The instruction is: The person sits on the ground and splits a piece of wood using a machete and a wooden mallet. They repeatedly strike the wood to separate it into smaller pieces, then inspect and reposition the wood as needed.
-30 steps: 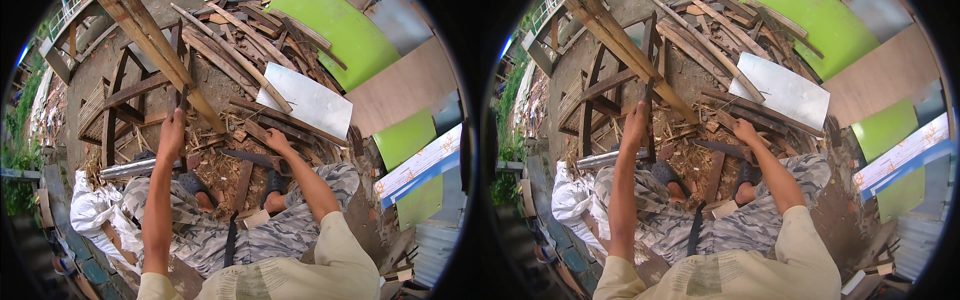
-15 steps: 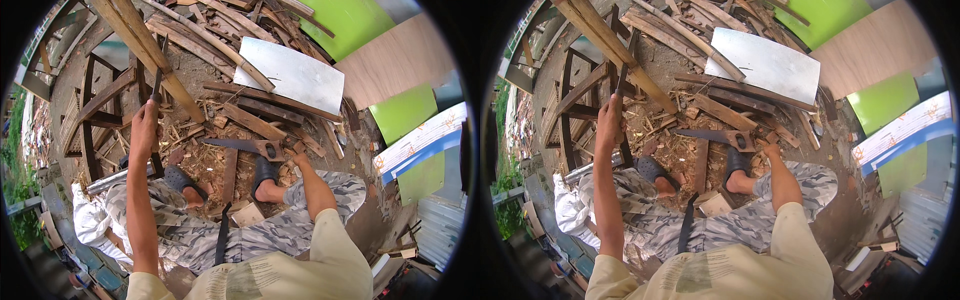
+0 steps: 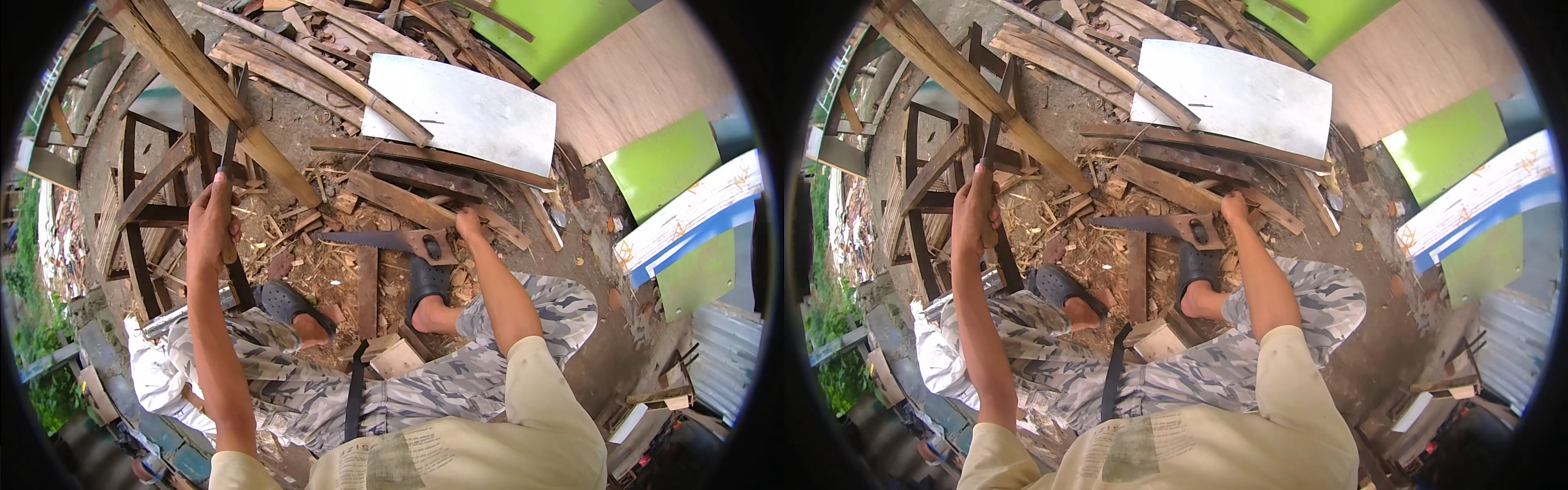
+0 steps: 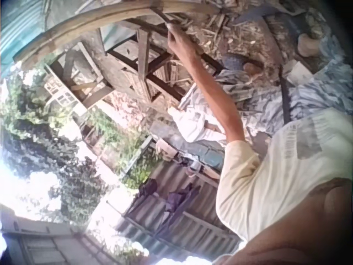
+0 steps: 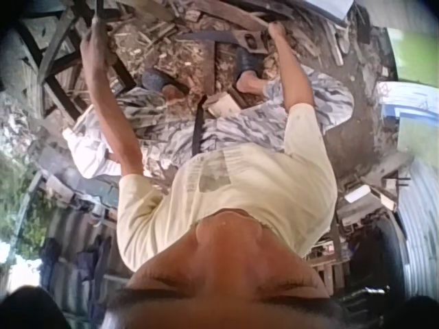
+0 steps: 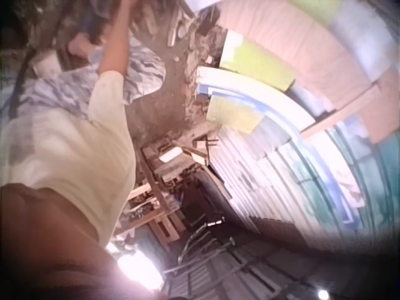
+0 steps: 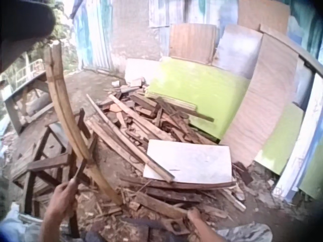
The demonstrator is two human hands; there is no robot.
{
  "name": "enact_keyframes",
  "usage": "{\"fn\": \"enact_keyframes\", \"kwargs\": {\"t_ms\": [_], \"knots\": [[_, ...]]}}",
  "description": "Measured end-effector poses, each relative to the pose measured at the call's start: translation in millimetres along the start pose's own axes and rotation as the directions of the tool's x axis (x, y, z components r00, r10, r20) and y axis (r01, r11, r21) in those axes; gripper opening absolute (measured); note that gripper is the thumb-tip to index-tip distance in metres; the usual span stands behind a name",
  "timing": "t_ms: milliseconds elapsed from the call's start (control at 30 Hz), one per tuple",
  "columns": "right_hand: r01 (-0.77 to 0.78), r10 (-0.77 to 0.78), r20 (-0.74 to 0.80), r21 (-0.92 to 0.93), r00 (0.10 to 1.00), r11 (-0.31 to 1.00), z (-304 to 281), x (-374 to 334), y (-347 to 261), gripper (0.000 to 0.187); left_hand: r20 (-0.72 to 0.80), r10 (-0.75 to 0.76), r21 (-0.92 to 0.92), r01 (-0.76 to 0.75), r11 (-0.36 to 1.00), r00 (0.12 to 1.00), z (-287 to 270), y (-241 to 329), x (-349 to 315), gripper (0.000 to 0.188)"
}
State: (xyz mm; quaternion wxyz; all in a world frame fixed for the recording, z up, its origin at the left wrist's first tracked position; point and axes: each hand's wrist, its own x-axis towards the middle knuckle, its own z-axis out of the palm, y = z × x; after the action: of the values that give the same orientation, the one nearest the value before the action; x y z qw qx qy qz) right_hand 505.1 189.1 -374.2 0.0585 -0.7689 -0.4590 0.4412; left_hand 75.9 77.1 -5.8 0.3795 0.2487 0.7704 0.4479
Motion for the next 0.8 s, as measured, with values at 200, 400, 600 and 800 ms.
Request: {"fn": "enact_keyframes", "kwargs": {"t_ms": [200, 400, 600, 800], "knots": [[0.01, 0.032, 0.255, -0.164, 0.966, 0.986, 9, -28, -58, 0.068, -0.028, -0.038, 0.0, 0.038, 0.999, 0.999, -19, -7, 1, 0.046], [0.488, -0.338, 0.424, -0.322, 0.841, 0.811, -17, -61, -123, 0.075, -0.041, -0.069, -0.02, 0.068, 0.997, 0.997, -34, -16, 5, 0.045], [0.176, 0.066, 0.64, -0.307, 0.766, 0.935, -9, -75, -167, 0.061, 0.008, 0.016, 0.124, -0.017, 0.992, 1.0, -49, -24, 14, 0.042], [-0.221, 0.291, 0.677, -0.191, 0.676, 0.957, 41, -107, -141, 0.082, 0.054, 0.059, 0.355, -0.074, 0.932, 0.997, -81, -27, 4, 0.051]]}}
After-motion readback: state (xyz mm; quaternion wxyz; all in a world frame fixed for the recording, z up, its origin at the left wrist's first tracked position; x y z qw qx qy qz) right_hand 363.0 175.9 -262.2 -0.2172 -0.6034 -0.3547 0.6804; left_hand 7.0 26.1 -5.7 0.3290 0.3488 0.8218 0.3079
